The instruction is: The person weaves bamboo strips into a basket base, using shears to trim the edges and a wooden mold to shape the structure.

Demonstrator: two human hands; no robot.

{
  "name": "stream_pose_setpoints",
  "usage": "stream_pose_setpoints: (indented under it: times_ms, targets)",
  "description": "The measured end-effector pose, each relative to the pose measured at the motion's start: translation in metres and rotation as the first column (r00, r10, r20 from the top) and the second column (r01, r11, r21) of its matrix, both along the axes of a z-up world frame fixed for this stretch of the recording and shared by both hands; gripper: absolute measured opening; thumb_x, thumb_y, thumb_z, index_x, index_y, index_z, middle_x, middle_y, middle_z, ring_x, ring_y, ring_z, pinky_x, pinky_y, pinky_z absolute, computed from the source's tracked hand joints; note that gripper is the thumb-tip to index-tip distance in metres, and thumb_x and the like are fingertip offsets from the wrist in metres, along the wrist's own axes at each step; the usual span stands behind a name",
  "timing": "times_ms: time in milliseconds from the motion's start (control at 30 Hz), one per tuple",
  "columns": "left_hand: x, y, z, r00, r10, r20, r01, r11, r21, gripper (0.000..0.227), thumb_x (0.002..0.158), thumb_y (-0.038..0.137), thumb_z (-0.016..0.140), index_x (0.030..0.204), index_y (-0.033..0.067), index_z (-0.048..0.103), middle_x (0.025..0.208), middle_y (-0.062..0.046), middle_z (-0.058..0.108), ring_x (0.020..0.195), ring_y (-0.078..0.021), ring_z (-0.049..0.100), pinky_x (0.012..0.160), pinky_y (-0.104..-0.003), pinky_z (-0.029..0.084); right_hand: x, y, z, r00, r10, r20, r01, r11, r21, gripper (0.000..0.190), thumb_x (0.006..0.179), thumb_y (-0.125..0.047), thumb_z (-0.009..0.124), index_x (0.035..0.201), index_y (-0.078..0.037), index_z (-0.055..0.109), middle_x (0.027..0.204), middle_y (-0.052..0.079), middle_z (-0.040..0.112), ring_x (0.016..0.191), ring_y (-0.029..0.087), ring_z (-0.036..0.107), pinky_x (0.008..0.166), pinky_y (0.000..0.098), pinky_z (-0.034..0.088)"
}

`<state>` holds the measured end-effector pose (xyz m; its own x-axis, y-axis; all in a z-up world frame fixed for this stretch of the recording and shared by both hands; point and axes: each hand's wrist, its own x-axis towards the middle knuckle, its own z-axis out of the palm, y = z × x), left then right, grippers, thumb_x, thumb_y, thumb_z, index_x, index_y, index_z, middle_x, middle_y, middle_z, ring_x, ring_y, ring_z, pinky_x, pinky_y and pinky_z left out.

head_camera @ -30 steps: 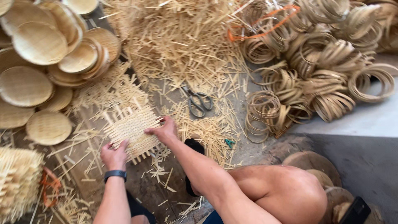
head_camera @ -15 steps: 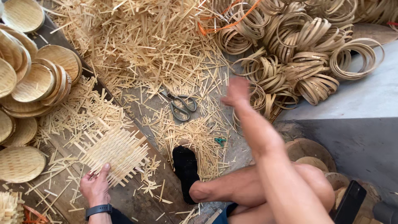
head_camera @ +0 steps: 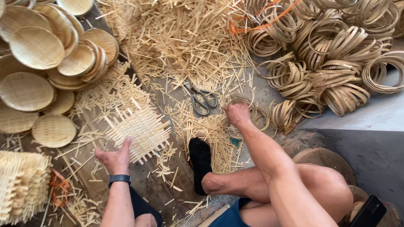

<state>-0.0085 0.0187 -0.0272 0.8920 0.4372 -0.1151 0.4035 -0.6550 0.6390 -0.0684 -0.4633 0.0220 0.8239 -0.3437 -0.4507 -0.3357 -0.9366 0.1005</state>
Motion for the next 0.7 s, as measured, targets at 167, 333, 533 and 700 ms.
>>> stream_pose_setpoints:
  times_ms: [167, 333, 533, 700]
  targets:
    - [0.002, -0.014, 0.048, 0.962, -0.125, 0.243, 0.087, 0.983, 0.162, 0.109, 0.082, 0.057, 0.091, 0.152, -0.0016, 0.031, 0.151, -0.029, 0.032, 0.147, -0.0439, 0.029, 0.122, -0.063, 0.025, 0.017, -0.009, 0.016, 0.973, 0.014, 0.231, 0.002, 0.998, -0.069, 0.037, 0.096, -0.044, 0.057, 0.094, -0.013, 0.077, 0.077, 0.014, 0.073, 0.077, 0.028, 0.072, 0.091, 0.0552, 0.051]
    - [0.008, -0.049, 0.113, 0.897, -0.231, 0.376, 0.229, 0.972, 0.050, 0.097, 0.085, 0.066, 0.081, 0.146, 0.0050, 0.038, 0.151, -0.027, 0.036, 0.145, -0.0421, 0.035, 0.118, -0.061, 0.031, 0.012, 0.001, 0.062, 0.979, -0.133, 0.152, 0.124, 0.990, 0.068, 0.037, 0.097, -0.052, 0.062, 0.099, -0.018, 0.079, 0.087, 0.012, 0.072, 0.079, 0.025, 0.070, 0.087, 0.0498, 0.054]
    - [0.002, -0.090, 0.167, 0.901, -0.379, 0.213, 0.429, 0.702, -0.568, 0.059, 0.092, 0.054, 0.067, 0.128, 0.0067, 0.065, 0.116, -0.007, 0.068, 0.107, -0.0213, 0.067, 0.091, -0.037, 0.058, 0.024, 0.077, 0.106, 0.935, 0.275, 0.223, -0.294, 0.954, 0.055, 0.024, 0.098, -0.034, 0.056, 0.106, -0.029, 0.078, 0.083, 0.004, 0.076, 0.069, 0.019, 0.067, 0.079, 0.0424, 0.055]
    - [0.012, -0.103, 0.186, 0.979, -0.195, 0.055, 0.052, -0.020, -0.998, 0.041, 0.093, 0.031, 0.069, 0.124, 0.0042, 0.070, 0.096, -0.006, 0.073, 0.087, -0.0165, 0.068, 0.079, -0.033, 0.059, 0.021, 0.189, 0.143, 0.661, 0.508, 0.552, -0.675, 0.723, 0.143, 0.035, 0.095, -0.044, 0.063, 0.083, -0.013, 0.073, 0.071, 0.008, 0.071, 0.069, 0.023, 0.067, 0.074, 0.0439, 0.053]
